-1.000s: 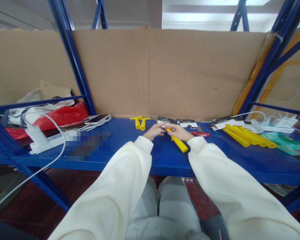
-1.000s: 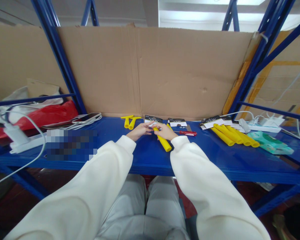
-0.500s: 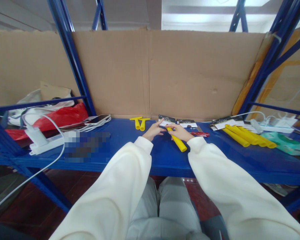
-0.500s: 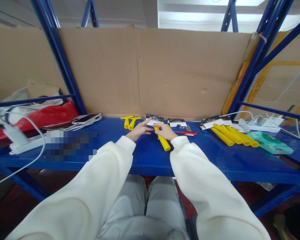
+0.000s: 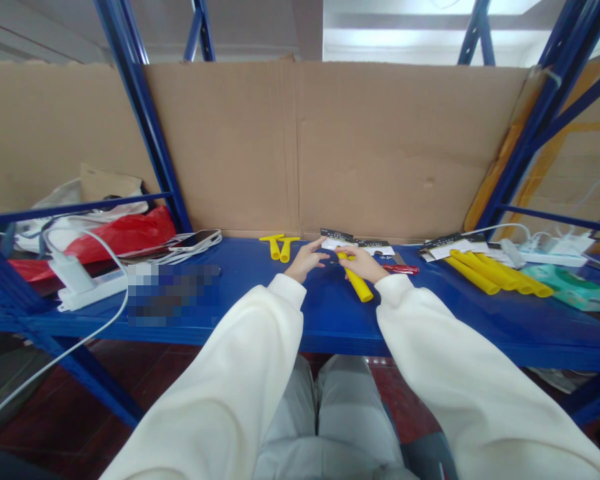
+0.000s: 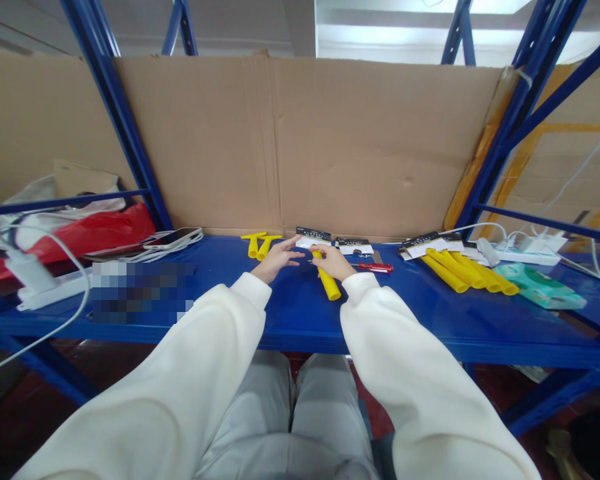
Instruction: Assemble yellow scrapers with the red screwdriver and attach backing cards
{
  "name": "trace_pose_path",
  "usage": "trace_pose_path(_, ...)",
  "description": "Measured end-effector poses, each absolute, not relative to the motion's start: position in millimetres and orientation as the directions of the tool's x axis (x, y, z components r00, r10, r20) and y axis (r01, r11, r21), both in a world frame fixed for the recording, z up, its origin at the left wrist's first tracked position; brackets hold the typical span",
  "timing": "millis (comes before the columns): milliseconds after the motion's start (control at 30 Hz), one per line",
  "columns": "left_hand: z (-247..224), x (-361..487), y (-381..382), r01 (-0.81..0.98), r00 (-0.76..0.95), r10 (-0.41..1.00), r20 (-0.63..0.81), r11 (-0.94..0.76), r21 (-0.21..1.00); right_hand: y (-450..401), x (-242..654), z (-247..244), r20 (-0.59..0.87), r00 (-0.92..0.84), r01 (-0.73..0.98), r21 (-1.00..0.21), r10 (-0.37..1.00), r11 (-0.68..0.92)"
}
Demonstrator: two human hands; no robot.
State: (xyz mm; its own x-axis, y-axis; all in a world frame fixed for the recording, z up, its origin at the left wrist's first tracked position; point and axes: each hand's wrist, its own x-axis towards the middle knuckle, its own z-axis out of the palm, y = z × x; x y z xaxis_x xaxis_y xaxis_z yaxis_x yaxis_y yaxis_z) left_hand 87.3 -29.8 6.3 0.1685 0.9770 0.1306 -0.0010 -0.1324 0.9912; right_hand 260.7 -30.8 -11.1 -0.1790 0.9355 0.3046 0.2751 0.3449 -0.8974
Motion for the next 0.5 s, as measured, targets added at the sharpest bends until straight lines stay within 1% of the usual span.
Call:
trace_pose_path(167,9.2,86.1,-33.7,-0.041,0.164,0.966,0.2,-0.196,0.98,-30.9,265.5,-1.7,0.33,-0.062,0.358,-0.873,0.942,0.33)
trace_pose_path(267,10.5,85.4,-34.1,-0.045,0.136,0.965,0.226,-0.222,0.974,-26.6,283.8,7.2,0.425,0.027,0.482,-0.798,0.905,0.361)
trace_pose_path(300,10.6,85.5,-33.7,-0.046,0.125,0.965,0.229,-0.225,0.973,-25.1,293.4,11.0,0.484,0.067,0.565,-0.739,0.872,0.367)
trace_pose_path(367,10.3,86.3,-32.5,-0.045,0.107,0.968,0.227,-0.223,0.974,-22.5,317.7,19.7,0.556,0.057,0.732,-0.588,0.829,0.344)
trace_pose_path(433,9.6,87.5,-31.2,-0.04,0.098,0.97,0.223,-0.22,0.975,-21.4,346.8,29.9,0.566,0.054,0.856,-0.451,0.823,0.253)
trace_pose_path(500,8.9,88.7,-30.3,-0.034,0.098,0.97,0.22,-0.218,0.975,-22.2,378.5,40.9,0.557,0.081,0.929,-0.342,0.827,0.139)
